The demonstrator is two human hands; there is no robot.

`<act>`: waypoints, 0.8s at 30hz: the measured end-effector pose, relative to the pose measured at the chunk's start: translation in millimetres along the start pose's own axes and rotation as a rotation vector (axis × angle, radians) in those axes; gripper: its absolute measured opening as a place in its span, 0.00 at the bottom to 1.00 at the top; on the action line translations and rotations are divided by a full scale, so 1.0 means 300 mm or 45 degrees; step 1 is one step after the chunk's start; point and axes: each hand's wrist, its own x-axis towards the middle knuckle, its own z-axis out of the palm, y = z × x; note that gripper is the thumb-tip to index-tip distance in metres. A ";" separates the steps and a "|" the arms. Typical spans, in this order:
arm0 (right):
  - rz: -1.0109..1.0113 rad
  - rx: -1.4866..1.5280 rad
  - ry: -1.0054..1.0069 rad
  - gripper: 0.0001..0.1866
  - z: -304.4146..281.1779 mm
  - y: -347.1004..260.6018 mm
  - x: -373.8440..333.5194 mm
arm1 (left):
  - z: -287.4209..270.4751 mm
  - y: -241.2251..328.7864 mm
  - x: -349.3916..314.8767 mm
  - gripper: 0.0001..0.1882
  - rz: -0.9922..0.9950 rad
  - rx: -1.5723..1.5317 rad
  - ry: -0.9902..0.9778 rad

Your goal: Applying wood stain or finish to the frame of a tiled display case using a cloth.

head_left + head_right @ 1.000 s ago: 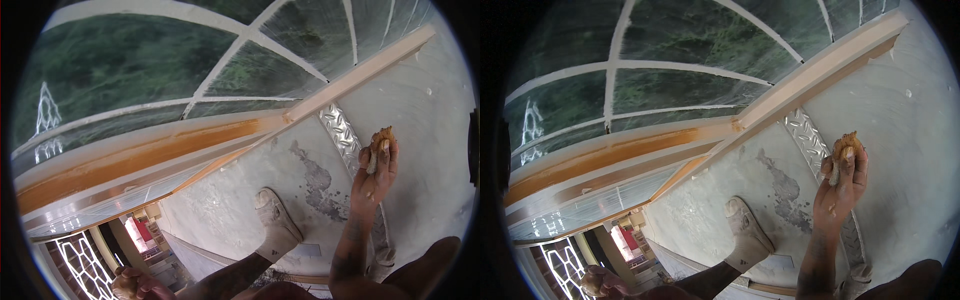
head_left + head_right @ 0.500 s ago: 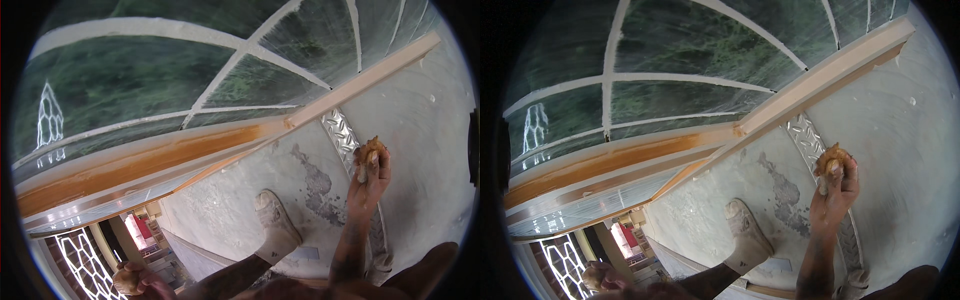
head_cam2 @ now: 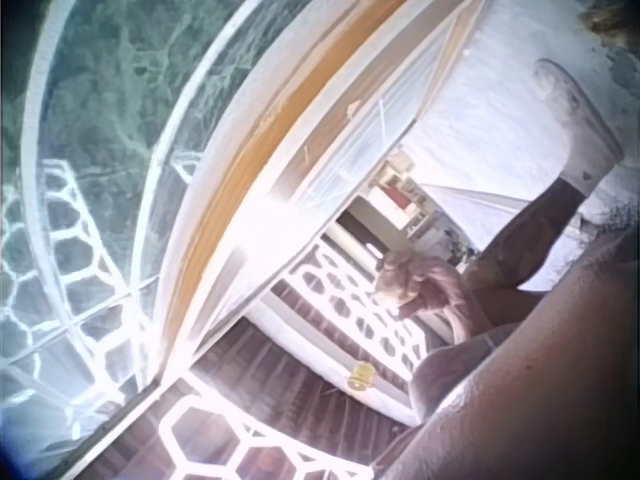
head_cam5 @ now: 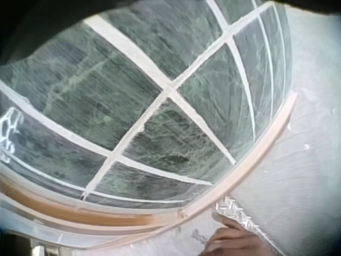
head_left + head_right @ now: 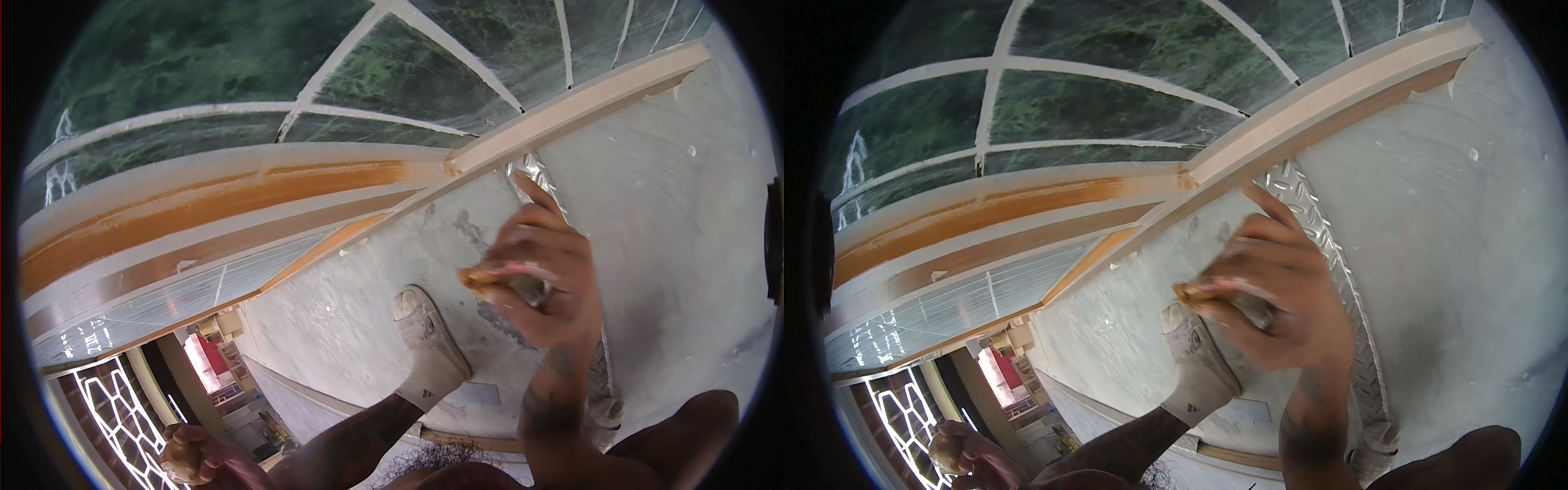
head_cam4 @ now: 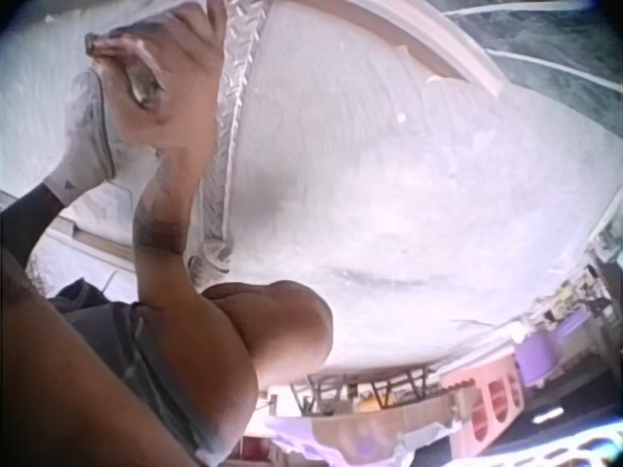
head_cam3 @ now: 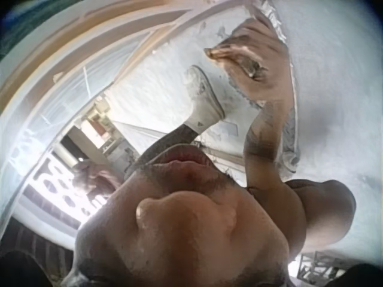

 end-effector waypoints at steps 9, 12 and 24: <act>0.008 -0.774 -0.632 0.07 0.073 0.019 0.111 | 0.003 -0.138 0.071 0.35 -0.151 -0.026 0.083; -0.004 -1.000 -0.850 0.07 0.091 -0.002 0.139 | -0.002 -0.157 0.092 0.35 -0.197 -0.027 0.121; -0.192 -1.219 -1.158 0.04 0.081 -0.008 0.162 | 0.141 -0.152 0.149 0.39 -0.519 -0.566 0.167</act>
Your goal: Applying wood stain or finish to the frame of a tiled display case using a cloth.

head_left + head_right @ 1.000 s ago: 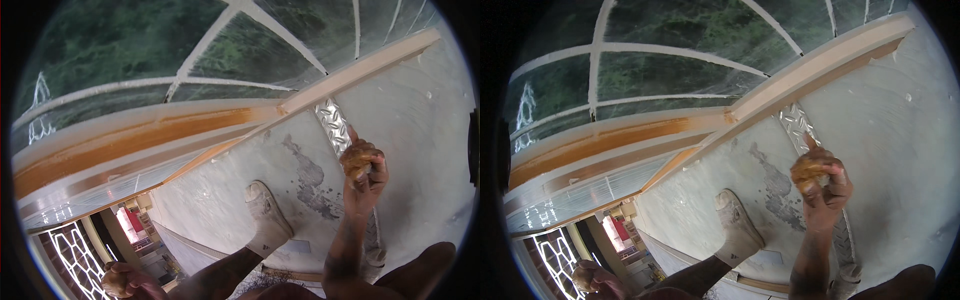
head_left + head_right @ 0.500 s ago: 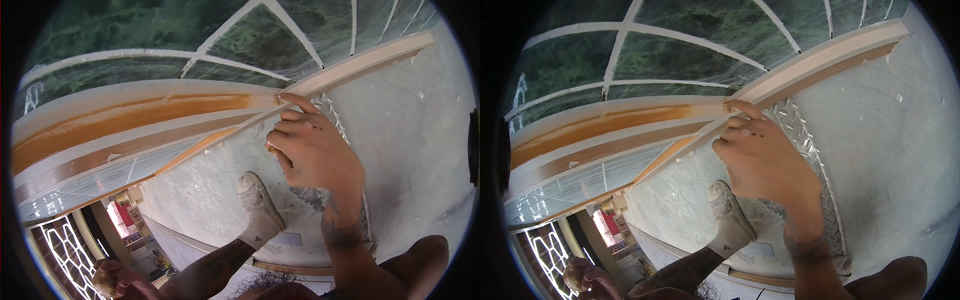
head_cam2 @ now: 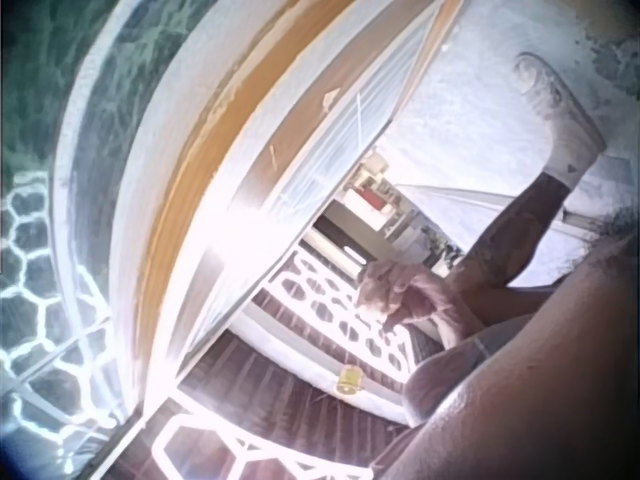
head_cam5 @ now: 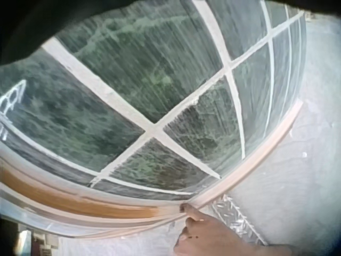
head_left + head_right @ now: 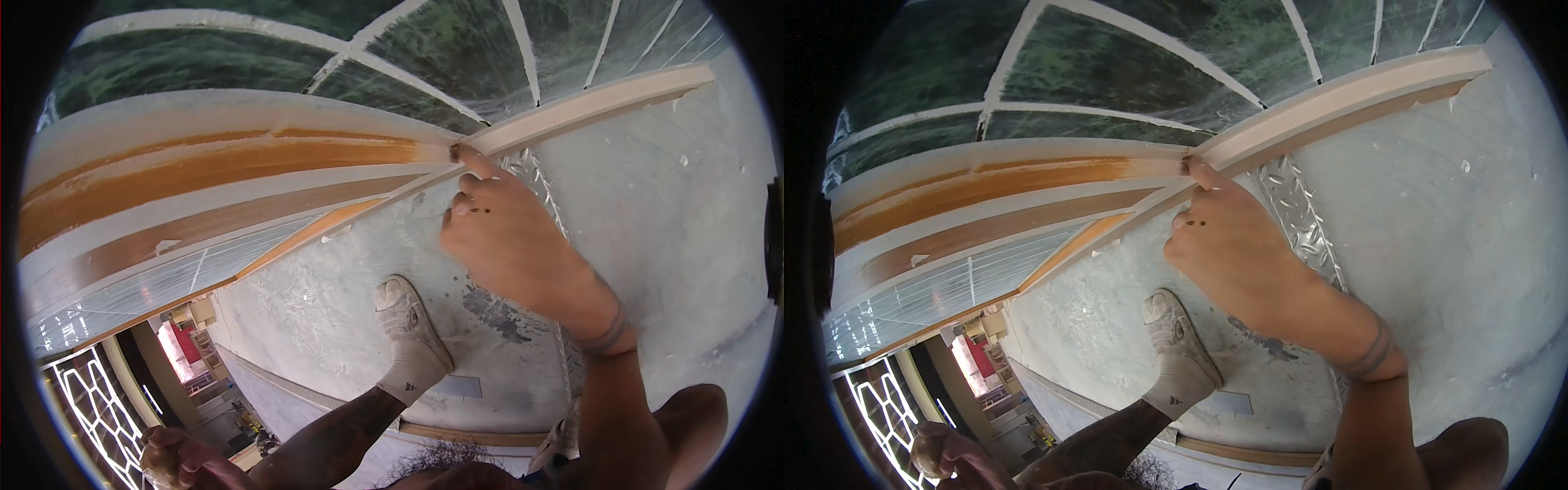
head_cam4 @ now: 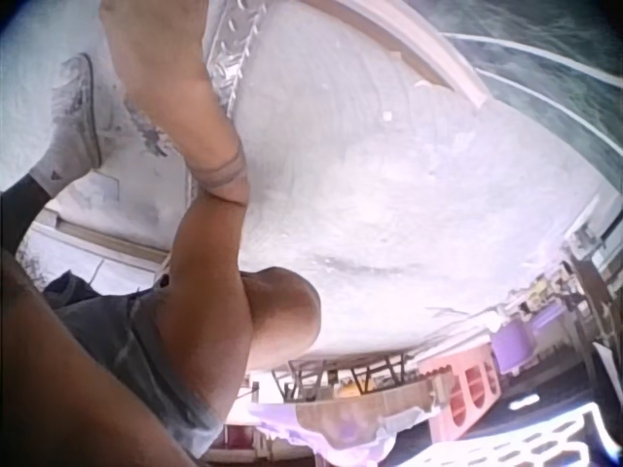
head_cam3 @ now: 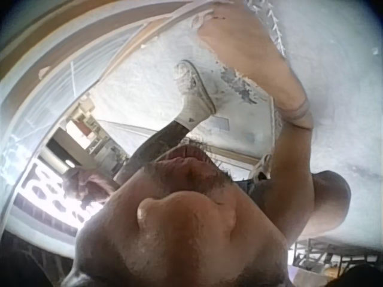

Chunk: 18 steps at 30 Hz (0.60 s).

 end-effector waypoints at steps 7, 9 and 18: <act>0.037 0.138 0.111 0.03 0.006 0.012 0.017 | 0.065 -0.007 0.008 0.40 -0.043 0.277 0.154; 0.045 0.144 0.086 0.02 -0.007 0.019 0.002 | 0.101 -0.015 0.010 0.40 -0.048 0.237 0.134; -0.193 1.121 0.215 0.07 -0.067 0.074 -0.217 | -0.128 -0.028 0.033 0.38 0.046 0.465 0.155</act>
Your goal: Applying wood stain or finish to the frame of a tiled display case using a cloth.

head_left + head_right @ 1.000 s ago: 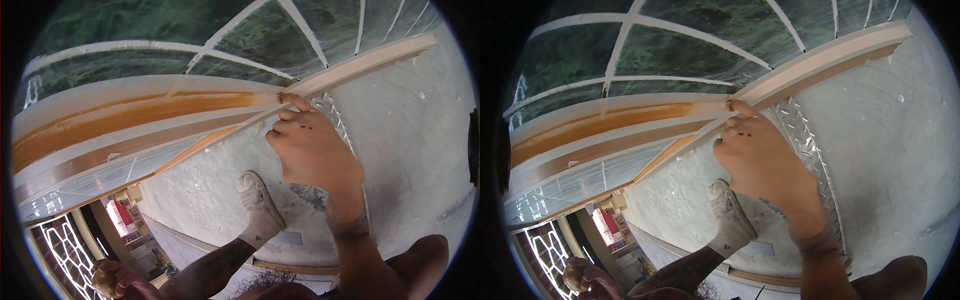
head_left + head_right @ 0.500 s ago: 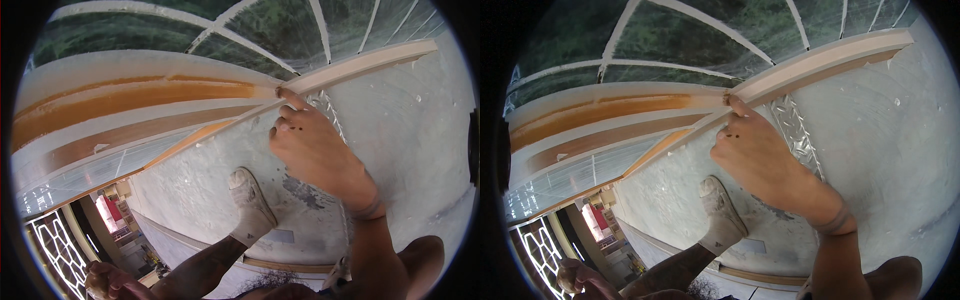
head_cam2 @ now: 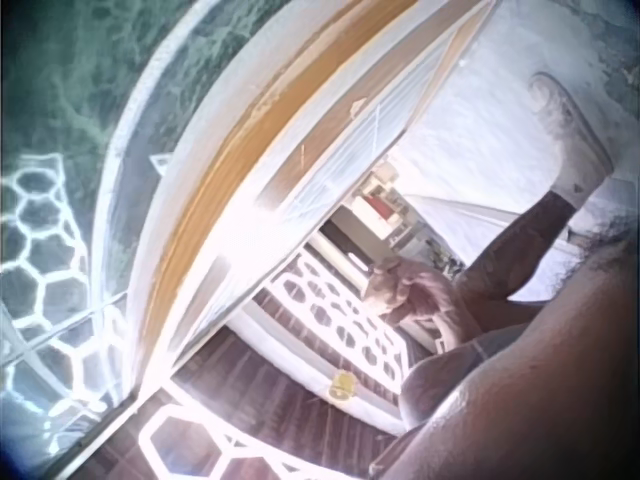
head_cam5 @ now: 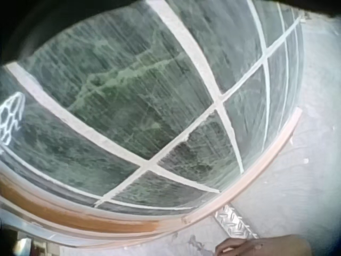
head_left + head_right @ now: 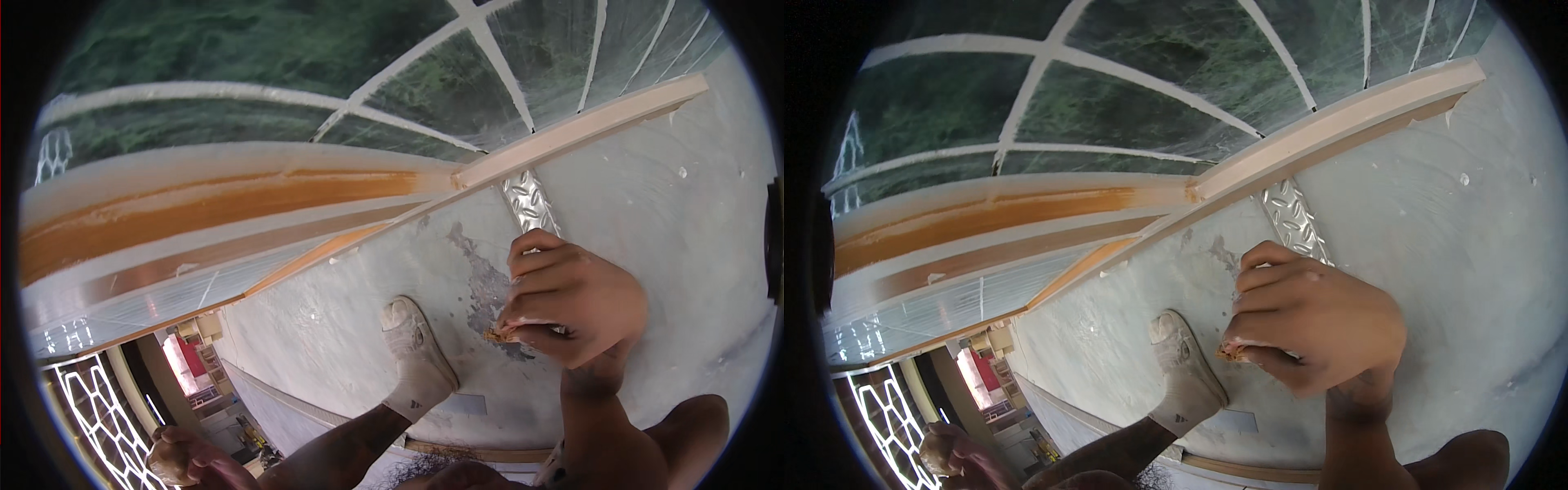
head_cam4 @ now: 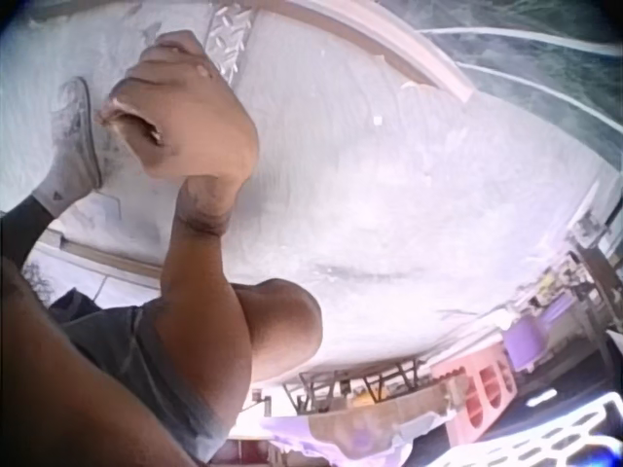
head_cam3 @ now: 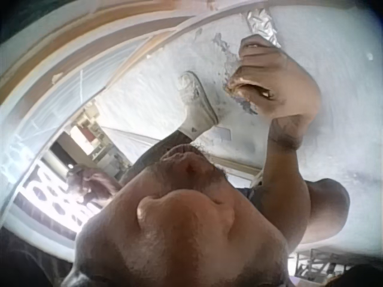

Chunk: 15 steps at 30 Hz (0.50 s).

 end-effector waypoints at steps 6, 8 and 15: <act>-0.022 0.132 0.182 0.10 0.022 0.121 -0.058 | -0.138 -0.041 0.070 0.35 0.055 0.221 0.101; -0.001 0.169 0.176 0.10 0.037 0.129 -0.073 | -0.116 -0.038 0.070 0.35 0.066 0.304 0.083; -0.009 0.278 0.235 0.13 0.008 0.110 -0.075 | -0.061 -0.008 0.061 0.33 0.187 0.582 0.022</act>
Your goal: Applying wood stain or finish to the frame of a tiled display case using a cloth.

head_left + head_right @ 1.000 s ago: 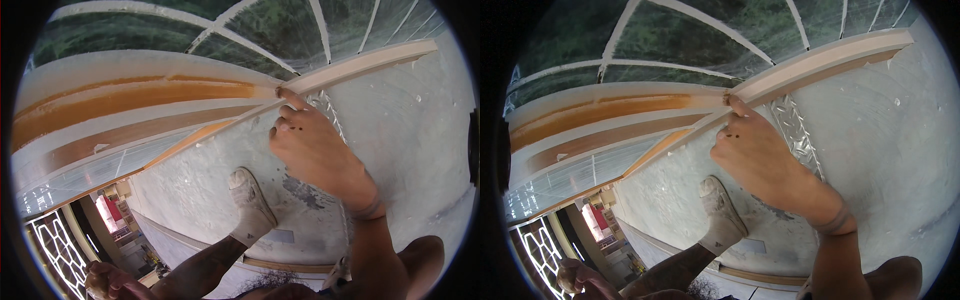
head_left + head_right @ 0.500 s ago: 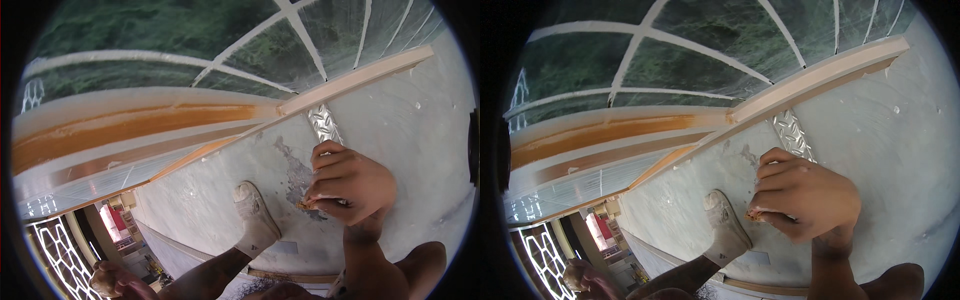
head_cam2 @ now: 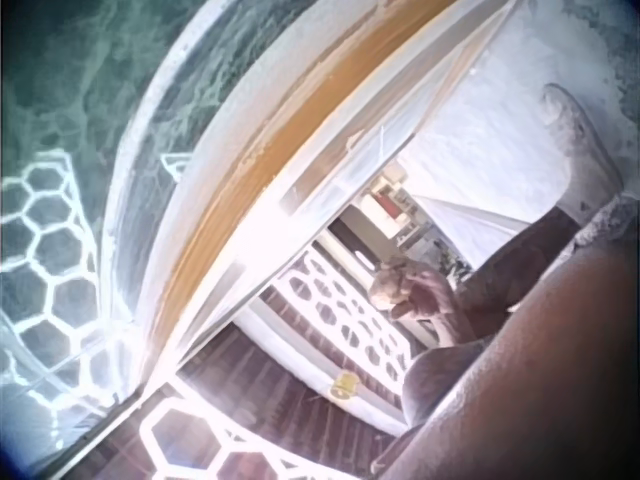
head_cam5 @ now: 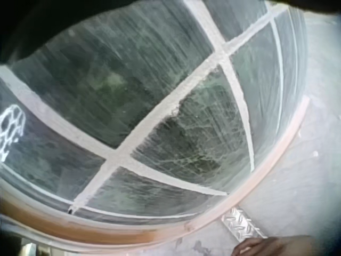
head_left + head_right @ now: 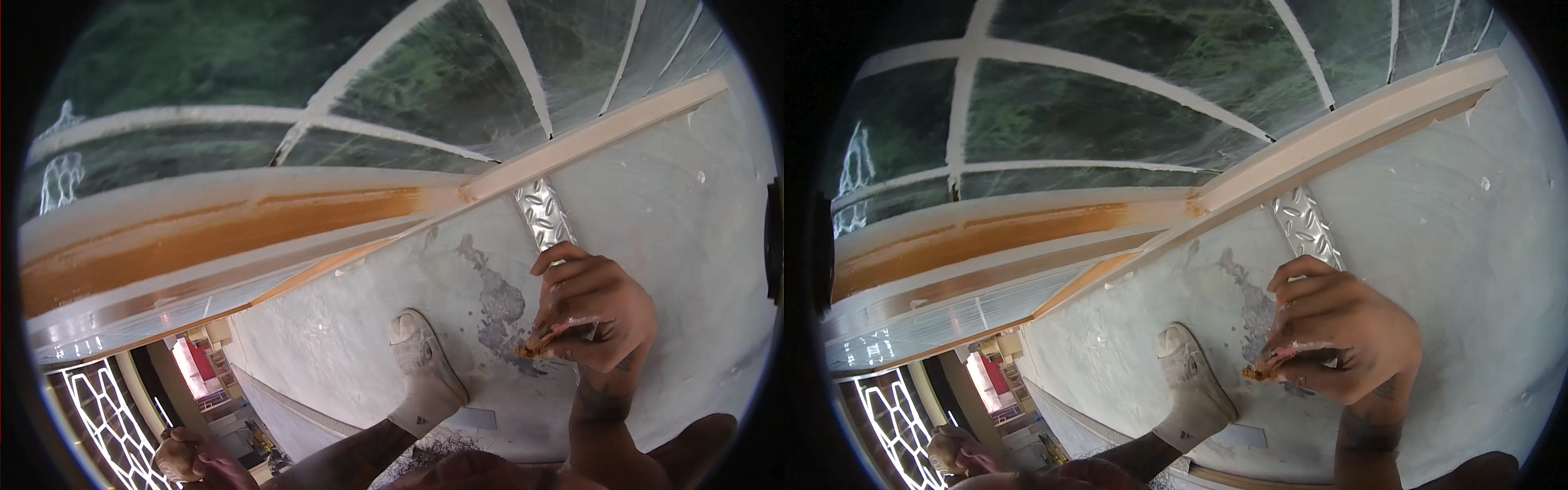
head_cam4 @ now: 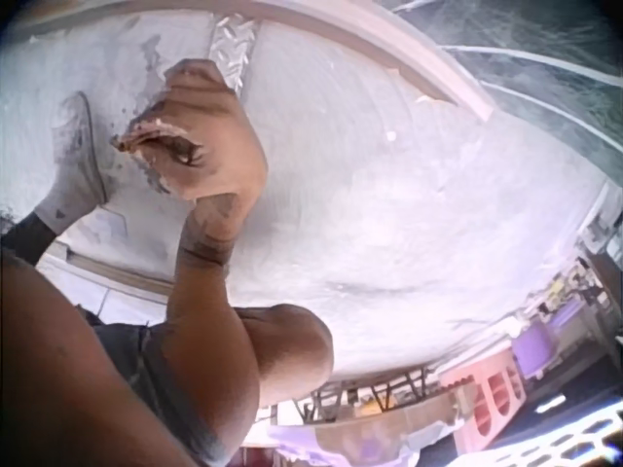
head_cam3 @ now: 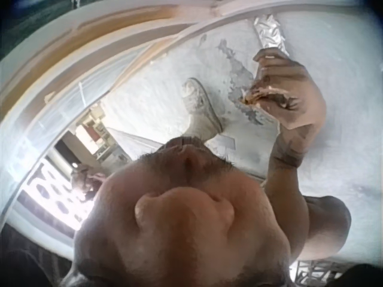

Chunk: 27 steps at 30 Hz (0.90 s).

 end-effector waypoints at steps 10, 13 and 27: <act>0.253 -0.098 0.546 0.11 0.107 -0.035 0.009 | -0.026 -0.045 -0.054 0.32 0.199 0.370 -0.106; 0.420 0.031 1.146 0.10 0.213 0.048 0.057 | -0.078 -0.059 -0.074 0.33 0.227 0.400 -0.088; 0.365 -1.103 1.167 0.08 0.322 0.125 0.233 | -0.075 -0.115 -0.128 0.32 0.130 0.284 -0.203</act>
